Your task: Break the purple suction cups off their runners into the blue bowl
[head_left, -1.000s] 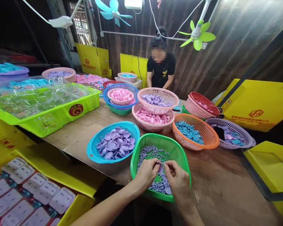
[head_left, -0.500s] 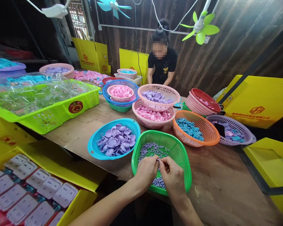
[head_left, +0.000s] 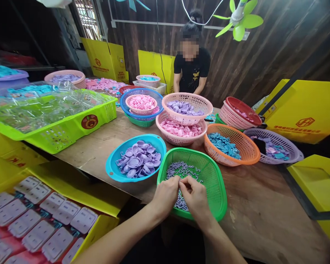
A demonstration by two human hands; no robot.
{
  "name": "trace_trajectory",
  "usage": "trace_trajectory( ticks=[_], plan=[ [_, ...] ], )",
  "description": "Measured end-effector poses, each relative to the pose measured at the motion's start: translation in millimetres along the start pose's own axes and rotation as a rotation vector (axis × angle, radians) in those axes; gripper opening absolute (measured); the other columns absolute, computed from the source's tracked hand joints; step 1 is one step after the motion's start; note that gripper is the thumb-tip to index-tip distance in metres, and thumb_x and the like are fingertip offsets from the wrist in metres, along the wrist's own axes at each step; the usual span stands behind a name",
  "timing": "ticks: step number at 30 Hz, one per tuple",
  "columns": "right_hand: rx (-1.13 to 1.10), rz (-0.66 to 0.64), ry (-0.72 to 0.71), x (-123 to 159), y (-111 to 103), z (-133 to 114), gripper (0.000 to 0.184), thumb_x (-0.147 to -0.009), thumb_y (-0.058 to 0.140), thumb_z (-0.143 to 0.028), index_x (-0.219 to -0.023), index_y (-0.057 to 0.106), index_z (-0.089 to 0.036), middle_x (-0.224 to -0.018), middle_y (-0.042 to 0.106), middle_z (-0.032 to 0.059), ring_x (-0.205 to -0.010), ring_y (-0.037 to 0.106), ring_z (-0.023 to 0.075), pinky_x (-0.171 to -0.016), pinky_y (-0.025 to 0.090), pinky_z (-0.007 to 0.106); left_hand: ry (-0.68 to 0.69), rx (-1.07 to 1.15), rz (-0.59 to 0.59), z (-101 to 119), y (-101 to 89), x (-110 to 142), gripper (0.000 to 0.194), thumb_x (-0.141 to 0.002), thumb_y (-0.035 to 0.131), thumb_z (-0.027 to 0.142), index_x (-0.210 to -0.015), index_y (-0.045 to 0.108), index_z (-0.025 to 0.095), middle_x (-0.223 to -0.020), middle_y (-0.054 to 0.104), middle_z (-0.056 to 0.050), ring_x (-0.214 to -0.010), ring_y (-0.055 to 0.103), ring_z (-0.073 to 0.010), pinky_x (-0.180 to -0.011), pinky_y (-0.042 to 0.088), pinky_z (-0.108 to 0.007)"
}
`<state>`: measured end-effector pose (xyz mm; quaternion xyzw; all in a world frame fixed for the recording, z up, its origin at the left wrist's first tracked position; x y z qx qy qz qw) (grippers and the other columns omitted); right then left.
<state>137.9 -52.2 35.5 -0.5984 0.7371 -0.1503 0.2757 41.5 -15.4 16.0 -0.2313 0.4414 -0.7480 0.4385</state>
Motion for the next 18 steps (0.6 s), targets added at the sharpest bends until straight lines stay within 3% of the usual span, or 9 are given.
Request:
trace_trajectory(
  ticks=[3, 6, 8, 10, 12, 14, 18],
  plan=[
    [-0.046, -0.208, 0.044, -9, -5, 23, 0.018, -0.084, 0.041, -0.028, -0.082, 0.057, -0.021, -0.064, 0.057, -0.0024, -0.055, 0.052, 0.0117, -0.050, 0.035, 0.020, -0.067, -0.031, 0.107, -36, -41.0, -10, 0.025, -0.088, 0.030, 0.024, -0.099, 0.052, 0.021, -0.088, 0.062, -0.004, -0.078, 0.057, -0.0159, -0.069, 0.039, -0.024],
    [0.208, -0.345, 0.050, -6, -6, 54, 0.012, -0.073, 0.056, -0.021, -0.084, 0.061, -0.022, -0.067, 0.059, -0.0020, -0.062, 0.053, 0.0131, -0.056, 0.035, 0.021, -0.265, -0.229, 0.241, -80, -89.3, -20, 0.030, -0.087, 0.032, 0.027, -0.108, 0.051, 0.019, -0.097, 0.059, -0.009, -0.087, 0.055, -0.0213, -0.074, 0.039, -0.030],
    [0.360, -0.509, 0.035, 3, 7, 70, 0.026, -0.063, 0.063, -0.013, -0.087, 0.063, -0.023, -0.077, 0.062, -0.0001, -0.071, 0.055, 0.0147, -0.061, 0.035, 0.021, -0.321, -0.383, 0.366, -87, -112.3, -22, 0.039, -0.084, 0.040, 0.030, -0.119, 0.045, 0.016, -0.107, 0.052, -0.014, -0.097, 0.050, -0.0270, -0.078, 0.038, -0.036],
    [0.439, -0.638, 0.027, 11, 24, 80, 0.029, -0.057, 0.063, -0.006, -0.081, 0.065, -0.023, -0.078, 0.063, 0.0001, -0.072, 0.056, 0.0148, -0.061, 0.035, 0.020, -0.248, -0.430, 0.471, -72, -117.4, -22, 0.047, -0.082, 0.044, 0.030, -0.126, 0.038, 0.016, -0.111, 0.048, -0.015, -0.102, 0.045, -0.0289, -0.082, 0.036, -0.039],
    [0.475, -0.694, 0.043, 13, 35, 87, 0.021, -0.055, 0.062, -0.002, -0.067, 0.065, -0.020, -0.065, 0.062, -0.0010, -0.062, 0.054, 0.0129, -0.056, 0.032, 0.019, -0.094, -0.358, 0.486, -46, -102.7, -23, 0.044, -0.083, 0.043, 0.027, -0.125, 0.038, 0.016, -0.108, 0.050, -0.013, -0.102, 0.046, -0.0257, -0.084, 0.036, -0.038],
    [0.502, -0.689, 0.060, 8, 35, 92, 0.016, -0.055, 0.060, -0.002, -0.058, 0.063, -0.018, -0.055, 0.060, -0.0006, -0.053, 0.052, 0.0115, -0.053, 0.030, 0.019, 0.043, -0.242, 0.381, -20, -72.8, -25, 0.036, -0.083, 0.041, 0.024, -0.118, 0.045, 0.018, -0.103, 0.054, -0.009, -0.096, 0.050, -0.0211, -0.083, 0.039, -0.033],
    [0.575, -0.519, 0.090, -9, 1, 103, 0.010, -0.069, 0.056, -0.012, -0.065, 0.064, -0.017, -0.063, 0.063, 0.0038, -0.061, 0.055, 0.0143, -0.055, 0.030, 0.022, 0.162, -0.138, -0.067, 13, 6.5, -30, 0.023, -0.081, 0.040, 0.023, -0.093, 0.060, 0.021, -0.087, 0.063, -0.005, -0.084, 0.058, -0.0190, -0.074, 0.044, -0.029]
  ],
)
Point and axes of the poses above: each hand's wrist, its own x-axis away from the middle knuckle, its own y-axis out of the palm, z = x × y, the point moved 6 cm from there along -x, towards the middle knuckle
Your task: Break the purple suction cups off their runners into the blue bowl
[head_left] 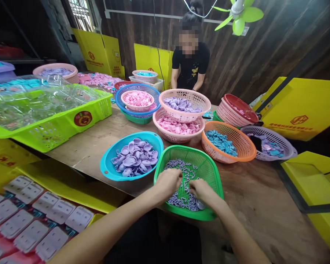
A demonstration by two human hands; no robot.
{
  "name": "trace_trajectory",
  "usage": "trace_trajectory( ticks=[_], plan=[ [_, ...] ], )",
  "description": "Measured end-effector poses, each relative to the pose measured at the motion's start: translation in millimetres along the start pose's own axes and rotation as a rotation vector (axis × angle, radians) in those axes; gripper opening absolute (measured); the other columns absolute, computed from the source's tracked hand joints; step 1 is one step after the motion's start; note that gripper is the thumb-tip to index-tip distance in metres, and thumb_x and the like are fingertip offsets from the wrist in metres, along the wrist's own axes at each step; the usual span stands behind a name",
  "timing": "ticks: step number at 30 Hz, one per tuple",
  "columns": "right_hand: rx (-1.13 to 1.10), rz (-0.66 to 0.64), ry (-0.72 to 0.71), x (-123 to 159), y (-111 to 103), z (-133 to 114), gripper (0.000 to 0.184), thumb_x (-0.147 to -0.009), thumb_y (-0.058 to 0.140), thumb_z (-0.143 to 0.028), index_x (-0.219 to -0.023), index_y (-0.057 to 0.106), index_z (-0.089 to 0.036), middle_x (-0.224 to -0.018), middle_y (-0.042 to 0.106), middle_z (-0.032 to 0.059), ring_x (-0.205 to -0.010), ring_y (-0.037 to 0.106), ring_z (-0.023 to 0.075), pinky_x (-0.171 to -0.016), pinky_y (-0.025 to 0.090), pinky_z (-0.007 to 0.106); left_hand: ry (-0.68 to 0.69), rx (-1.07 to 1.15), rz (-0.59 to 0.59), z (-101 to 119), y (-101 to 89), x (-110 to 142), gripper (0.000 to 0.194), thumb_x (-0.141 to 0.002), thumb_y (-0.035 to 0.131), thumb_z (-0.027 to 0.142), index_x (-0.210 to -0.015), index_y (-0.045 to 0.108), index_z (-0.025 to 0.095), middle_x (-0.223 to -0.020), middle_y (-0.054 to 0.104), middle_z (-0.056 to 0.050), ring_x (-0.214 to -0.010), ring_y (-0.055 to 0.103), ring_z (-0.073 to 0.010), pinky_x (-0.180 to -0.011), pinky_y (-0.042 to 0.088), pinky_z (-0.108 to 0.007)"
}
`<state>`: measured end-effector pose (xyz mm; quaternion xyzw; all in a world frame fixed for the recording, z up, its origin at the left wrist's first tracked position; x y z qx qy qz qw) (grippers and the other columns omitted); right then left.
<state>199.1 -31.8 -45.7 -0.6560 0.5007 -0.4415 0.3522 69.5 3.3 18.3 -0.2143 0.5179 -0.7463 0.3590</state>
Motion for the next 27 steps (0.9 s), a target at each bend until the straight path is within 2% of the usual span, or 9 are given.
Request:
trace_trajectory(
  ticks=[2, 4, 8, 11, 14, 19, 22, 25, 27],
  plan=[
    [0.013, 0.103, 0.052, 5, -16, 16, 0.016, -0.076, 0.049, -0.018, -0.070, 0.064, -0.018, -0.069, 0.064, 0.0048, -0.066, 0.056, 0.0154, -0.058, 0.032, 0.023, 0.053, -0.021, -0.222, 18, 33.5, -6, 0.023, -0.079, 0.041, 0.023, -0.086, 0.063, 0.020, -0.082, 0.065, -0.008, -0.082, 0.060, -0.0228, -0.071, 0.046, -0.033],
    [0.021, 0.193, 0.092, 12, -28, 25, 0.021, -0.080, 0.045, -0.020, -0.074, 0.064, -0.019, -0.074, 0.063, 0.0054, -0.070, 0.056, 0.0158, -0.061, 0.034, 0.023, 0.104, -0.043, -0.357, 36, 57.8, -14, 0.022, -0.075, 0.045, 0.020, -0.083, 0.065, 0.016, -0.080, 0.065, -0.012, -0.080, 0.061, -0.0267, -0.069, 0.047, -0.036],
    [0.021, 0.351, 0.138, 25, -41, 29, 0.022, -0.081, 0.041, -0.021, -0.076, 0.062, -0.018, -0.079, 0.060, 0.0061, -0.074, 0.055, 0.0158, -0.066, 0.036, 0.023, 0.174, -0.004, -0.448, 67, 90.7, -34, 0.020, -0.062, 0.056, 0.013, -0.080, 0.065, 0.011, -0.080, 0.065, -0.015, -0.078, 0.061, -0.0297, -0.068, 0.048, -0.038],
    [-0.075, 0.518, 0.137, 34, -53, 30, 0.016, -0.079, 0.043, -0.021, -0.073, 0.056, -0.017, -0.074, 0.057, 0.0036, -0.069, 0.053, 0.0144, -0.063, 0.037, 0.022, 0.193, 0.069, -0.495, 75, 108.4, -44, 0.019, -0.054, 0.059, 0.006, -0.071, 0.066, 0.013, -0.075, 0.065, -0.012, -0.076, 0.061, -0.0287, -0.068, 0.047, -0.037],
    [-0.206, 0.613, 0.123, 42, -61, 35, 0.013, -0.077, 0.044, -0.022, -0.068, 0.051, -0.018, -0.066, 0.053, 0.0000, -0.061, 0.050, 0.0124, -0.058, 0.036, 0.021, 0.164, 0.180, -0.491, 68, 109.7, -49, 0.017, -0.054, 0.059, 0.005, -0.065, 0.066, 0.016, -0.067, 0.063, -0.006, -0.075, 0.061, -0.0249, -0.069, 0.046, -0.034],
    [-0.318, 0.645, 0.150, 49, -62, 37, 0.031, -0.083, 0.039, -0.034, -0.057, 0.044, -0.018, -0.052, 0.045, -0.0040, -0.049, 0.044, 0.0099, -0.050, 0.031, 0.021, 0.061, 0.479, -0.466, 40, 82.4, -52, 0.015, -0.056, 0.064, 0.016, -0.071, 0.064, 0.018, -0.062, 0.058, 0.001, -0.065, 0.057, -0.0149, -0.064, 0.046, -0.026],
    [-0.426, 0.584, 0.170, 49, -56, 35, 0.036, -0.082, 0.040, -0.040, -0.054, 0.046, -0.018, -0.046, 0.045, -0.0041, -0.044, 0.045, 0.0097, -0.047, 0.033, 0.021, -0.056, 0.704, -0.477, 22, 72.5, -51, 0.015, -0.062, 0.058, 0.016, -0.077, 0.059, 0.015, -0.063, 0.056, 0.002, -0.057, 0.056, -0.0107, -0.056, 0.046, -0.023],
    [-0.644, 0.485, 0.201, 47, -46, 35, 0.032, -0.080, 0.044, -0.044, -0.064, 0.054, -0.018, -0.052, 0.054, -0.0016, -0.045, 0.054, 0.0124, -0.043, 0.038, 0.020, -0.168, 0.902, -0.456, 9, 73.2, -48, 0.014, -0.063, 0.056, 0.017, -0.076, 0.053, 0.013, -0.065, 0.056, 0.000, -0.055, 0.055, -0.0098, -0.053, 0.045, -0.023],
    [-0.774, 0.466, 0.219, 45, -41, 35, 0.030, -0.078, 0.046, -0.045, -0.071, 0.056, -0.017, -0.057, 0.058, 0.0005, -0.048, 0.058, 0.0152, -0.040, 0.040, 0.021, -0.211, 1.007, -0.419, 5, 74.8, -47, 0.014, -0.060, 0.058, 0.017, -0.072, 0.050, 0.013, -0.067, 0.058, 0.000, -0.056, 0.054, -0.0086, -0.052, 0.043, -0.020]
  ],
)
Point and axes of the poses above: each hand's wrist, its own x-axis away from the middle knuckle, its own y-axis out of the palm, z = x × y, the point moved 6 cm from there along -x, towards the middle knuckle
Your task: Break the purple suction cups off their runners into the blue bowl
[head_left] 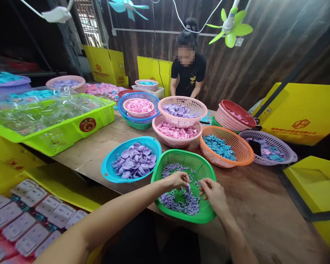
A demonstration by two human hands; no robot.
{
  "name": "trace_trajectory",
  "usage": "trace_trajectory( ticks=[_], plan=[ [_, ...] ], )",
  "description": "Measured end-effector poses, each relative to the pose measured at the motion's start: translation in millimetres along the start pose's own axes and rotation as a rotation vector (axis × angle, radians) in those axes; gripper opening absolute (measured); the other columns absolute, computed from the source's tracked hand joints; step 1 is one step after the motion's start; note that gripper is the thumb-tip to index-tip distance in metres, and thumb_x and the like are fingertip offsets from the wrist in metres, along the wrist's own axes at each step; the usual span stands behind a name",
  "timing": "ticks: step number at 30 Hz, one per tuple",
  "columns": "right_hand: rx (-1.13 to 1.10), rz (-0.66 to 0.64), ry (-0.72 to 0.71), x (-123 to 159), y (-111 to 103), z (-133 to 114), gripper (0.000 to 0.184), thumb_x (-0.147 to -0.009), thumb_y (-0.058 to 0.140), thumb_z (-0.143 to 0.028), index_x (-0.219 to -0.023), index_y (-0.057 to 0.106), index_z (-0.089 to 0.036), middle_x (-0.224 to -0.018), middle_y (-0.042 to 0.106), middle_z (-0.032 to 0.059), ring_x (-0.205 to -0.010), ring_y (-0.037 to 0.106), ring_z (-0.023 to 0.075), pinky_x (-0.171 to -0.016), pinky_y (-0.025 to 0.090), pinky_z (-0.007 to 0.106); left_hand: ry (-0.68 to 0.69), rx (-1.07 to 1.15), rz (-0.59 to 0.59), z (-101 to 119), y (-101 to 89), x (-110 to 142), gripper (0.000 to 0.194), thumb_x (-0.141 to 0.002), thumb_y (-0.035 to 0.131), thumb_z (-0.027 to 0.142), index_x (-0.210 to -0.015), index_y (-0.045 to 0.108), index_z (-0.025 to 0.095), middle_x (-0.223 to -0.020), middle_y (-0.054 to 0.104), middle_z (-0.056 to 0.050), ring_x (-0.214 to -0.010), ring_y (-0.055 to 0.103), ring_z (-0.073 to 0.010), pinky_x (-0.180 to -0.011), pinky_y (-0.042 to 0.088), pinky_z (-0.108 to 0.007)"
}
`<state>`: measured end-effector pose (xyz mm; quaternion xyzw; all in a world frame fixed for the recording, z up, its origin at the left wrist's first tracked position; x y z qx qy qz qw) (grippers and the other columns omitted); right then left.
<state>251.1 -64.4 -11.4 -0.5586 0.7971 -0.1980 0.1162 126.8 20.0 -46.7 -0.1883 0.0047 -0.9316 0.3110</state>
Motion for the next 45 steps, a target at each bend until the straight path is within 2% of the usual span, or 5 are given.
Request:
trace_trajectory(
  ticks=[4, 11, 19, 29, 45],
  plan=[
    [-0.118, 0.040, -0.007, -2, 0, 1, 0.028, -0.074, 0.053, -0.045, -0.074, 0.055, -0.017, -0.061, 0.060, 0.0020, -0.052, 0.061, 0.0172, -0.043, 0.046, 0.024, 0.030, 0.174, 0.053, 6, 2.4, 5, 0.020, -0.059, 0.058, 0.019, -0.073, 0.045, 0.015, -0.071, 0.060, -0.001, -0.062, 0.056, -0.0094, -0.055, 0.043, -0.020],
    [-0.162, 0.073, -0.011, 2, -2, -4, 0.030, -0.072, 0.055, -0.043, -0.084, 0.057, -0.016, -0.068, 0.064, 0.0039, -0.060, 0.062, 0.0186, -0.045, 0.048, 0.024, 0.035, 0.385, -0.078, 19, 22.9, 27, 0.030, -0.058, 0.061, 0.023, -0.083, 0.052, 0.011, -0.064, 0.061, -0.003, -0.052, 0.059, -0.0142, -0.053, 0.048, -0.030],
    [-0.007, 0.051, -0.103, 8, 12, -31, 0.031, -0.081, 0.044, -0.041, -0.091, 0.059, -0.015, -0.073, 0.067, 0.0064, -0.057, 0.063, 0.0174, -0.053, 0.051, 0.027, 0.257, 0.346, 0.204, 13, 4.4, 47, 0.010, -0.068, 0.051, 0.019, -0.077, 0.048, 0.015, -0.069, 0.057, 0.001, -0.058, 0.062, -0.0149, -0.053, 0.051, -0.027],
    [0.174, 0.179, -0.399, 39, 25, -92, 0.018, -0.082, 0.051, -0.032, -0.086, 0.063, -0.020, -0.079, 0.064, 0.0035, -0.070, 0.059, 0.0149, -0.064, 0.047, 0.024, 0.377, -0.325, 0.549, 44, -21.5, 92, 0.026, -0.081, 0.038, 0.021, -0.083, 0.064, 0.018, -0.065, 0.062, -0.001, -0.058, 0.055, -0.0110, -0.056, 0.038, -0.020],
    [0.208, 0.148, -0.430, 43, 48, -111, 0.018, -0.082, 0.049, -0.029, -0.079, 0.063, -0.018, -0.073, 0.062, 0.0028, -0.064, 0.056, 0.0140, -0.059, 0.044, 0.023, 0.373, -0.429, 0.559, 46, -22.2, 105, 0.028, -0.082, 0.038, 0.020, -0.078, 0.065, 0.017, -0.070, 0.065, -0.003, -0.059, 0.055, -0.0118, -0.058, 0.035, -0.021]
  ],
)
Point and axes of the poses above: each hand's wrist, its own x-axis away from the middle knuckle, its own y-axis out of the palm, z = x × y, the point moved 6 cm from there along -x, towards the middle knuckle
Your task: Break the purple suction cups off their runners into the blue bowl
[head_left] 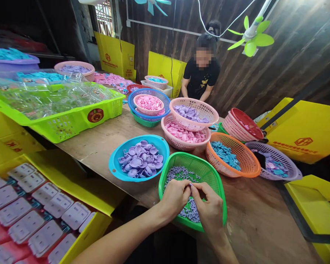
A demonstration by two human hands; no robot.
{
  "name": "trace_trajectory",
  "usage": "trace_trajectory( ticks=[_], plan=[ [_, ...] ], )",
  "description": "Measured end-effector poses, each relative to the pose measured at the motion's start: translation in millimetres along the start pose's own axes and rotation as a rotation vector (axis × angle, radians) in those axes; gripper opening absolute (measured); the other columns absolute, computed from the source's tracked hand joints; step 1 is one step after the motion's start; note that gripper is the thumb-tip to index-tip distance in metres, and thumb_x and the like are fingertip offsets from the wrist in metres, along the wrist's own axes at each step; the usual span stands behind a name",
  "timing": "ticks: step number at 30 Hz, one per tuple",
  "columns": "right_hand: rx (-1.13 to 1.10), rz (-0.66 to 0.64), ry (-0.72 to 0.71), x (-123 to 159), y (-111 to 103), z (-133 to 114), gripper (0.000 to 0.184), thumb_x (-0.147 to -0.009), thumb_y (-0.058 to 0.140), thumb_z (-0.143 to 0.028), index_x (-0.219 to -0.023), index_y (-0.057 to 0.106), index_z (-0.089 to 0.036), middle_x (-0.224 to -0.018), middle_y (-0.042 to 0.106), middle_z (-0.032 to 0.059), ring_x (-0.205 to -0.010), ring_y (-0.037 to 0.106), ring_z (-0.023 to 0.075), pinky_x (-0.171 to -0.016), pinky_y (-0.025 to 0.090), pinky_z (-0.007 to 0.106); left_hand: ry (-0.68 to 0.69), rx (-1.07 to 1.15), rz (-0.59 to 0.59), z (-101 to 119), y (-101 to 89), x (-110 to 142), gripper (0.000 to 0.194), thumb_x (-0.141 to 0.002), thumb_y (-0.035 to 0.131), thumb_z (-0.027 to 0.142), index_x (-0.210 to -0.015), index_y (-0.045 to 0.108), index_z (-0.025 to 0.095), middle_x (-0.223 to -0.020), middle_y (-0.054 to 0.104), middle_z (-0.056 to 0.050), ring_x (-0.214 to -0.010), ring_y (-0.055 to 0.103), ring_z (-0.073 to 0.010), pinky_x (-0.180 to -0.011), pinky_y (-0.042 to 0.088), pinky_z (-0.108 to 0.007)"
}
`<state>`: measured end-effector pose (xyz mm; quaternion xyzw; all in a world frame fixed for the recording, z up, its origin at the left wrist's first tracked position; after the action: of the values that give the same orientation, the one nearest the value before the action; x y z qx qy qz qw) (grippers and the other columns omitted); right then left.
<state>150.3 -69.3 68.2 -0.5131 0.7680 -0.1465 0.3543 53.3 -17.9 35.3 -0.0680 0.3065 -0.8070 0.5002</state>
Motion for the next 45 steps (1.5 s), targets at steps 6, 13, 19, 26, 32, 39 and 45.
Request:
trace_trajectory(
  ticks=[6, 13, 19, 26, 32, 39, 45],
  plan=[
    [0.023, -0.025, 0.027, 0, 0, 0, 0.017, -0.082, 0.049, -0.030, -0.078, 0.062, -0.019, -0.069, 0.061, 0.0011, -0.060, 0.054, 0.0124, -0.056, 0.042, 0.022, -0.023, -0.013, 0.014, -1, -3.9, 2, 0.027, -0.081, 0.038, 0.019, -0.073, 0.064, 0.016, -0.065, 0.063, -0.002, -0.056, 0.052, -0.0106, -0.055, 0.033, -0.021],
    [0.067, -0.023, -0.009, 0, 4, -2, 0.018, -0.083, 0.047, -0.029, -0.076, 0.060, -0.018, -0.068, 0.059, 0.0018, -0.059, 0.052, 0.0128, -0.056, 0.041, 0.023, -0.008, -0.206, 0.027, -2, -1.5, 2, 0.025, -0.084, 0.037, 0.022, -0.084, 0.062, 0.019, -0.073, 0.066, -0.004, -0.066, 0.059, -0.0148, -0.061, 0.038, -0.023],
    [0.178, 0.054, -0.105, 3, 8, -14, 0.019, -0.083, 0.045, -0.026, -0.072, 0.058, -0.018, -0.066, 0.057, 0.0020, -0.060, 0.051, 0.0134, -0.059, 0.039, 0.024, 0.015, -0.427, 0.046, 3, 1.1, 7, 0.025, -0.087, 0.033, 0.022, -0.093, 0.056, 0.016, -0.076, 0.064, -0.007, -0.064, 0.060, -0.0164, -0.056, 0.042, -0.023],
    [0.125, 0.050, -0.014, 3, 16, -17, 0.020, -0.082, 0.047, -0.028, -0.068, 0.059, -0.018, -0.064, 0.058, 0.0016, -0.057, 0.052, 0.0130, -0.057, 0.038, 0.024, 0.076, -0.456, 0.073, 3, 2.5, 15, 0.025, -0.087, 0.033, 0.018, -0.102, 0.052, 0.012, -0.081, 0.063, -0.007, -0.069, 0.061, -0.0178, -0.059, 0.046, -0.026],
    [-0.105, -0.267, 0.171, -13, 25, 21, 0.027, -0.083, 0.040, -0.037, -0.085, 0.060, -0.018, -0.063, 0.060, 0.0009, -0.053, 0.054, 0.0131, -0.045, 0.038, 0.021, 0.034, -0.508, 0.025, -10, -23.9, -4, 0.025, -0.088, 0.033, 0.024, -0.095, 0.056, 0.019, -0.078, 0.063, -0.005, -0.069, 0.060, -0.0165, -0.061, 0.043, -0.025],
    [0.410, -0.711, 0.093, 16, 35, 113, 0.020, -0.063, 0.062, -0.017, -0.082, 0.065, -0.022, -0.071, 0.063, 0.0010, -0.066, 0.056, 0.0153, -0.059, 0.035, 0.022, -0.224, -0.774, 0.463, -58, -139.1, -32, 0.038, -0.083, 0.041, 0.020, -0.120, 0.043, 0.011, -0.110, 0.051, -0.015, -0.107, 0.043, -0.0292, -0.088, 0.035, -0.043],
    [0.483, -0.768, 0.097, 18, 50, 130, 0.017, -0.064, 0.053, -0.005, -0.060, 0.064, -0.018, -0.058, 0.062, 0.0021, -0.058, 0.056, 0.0138, -0.053, 0.029, 0.021, 0.079, -0.665, 0.158, -28, -56.2, -35, 0.049, -0.079, 0.047, 0.019, -0.126, 0.035, 0.014, -0.110, 0.049, -0.012, -0.103, 0.045, -0.0221, -0.088, 0.038, -0.035]
  ],
)
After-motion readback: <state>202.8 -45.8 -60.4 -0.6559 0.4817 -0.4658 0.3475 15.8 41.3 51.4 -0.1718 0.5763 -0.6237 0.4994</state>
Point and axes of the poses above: each hand's wrist, its own x-axis away from the middle knuckle, its own y-axis out of the palm, z = x × y, the point moved 6 cm from there along -x, towards the middle knuckle
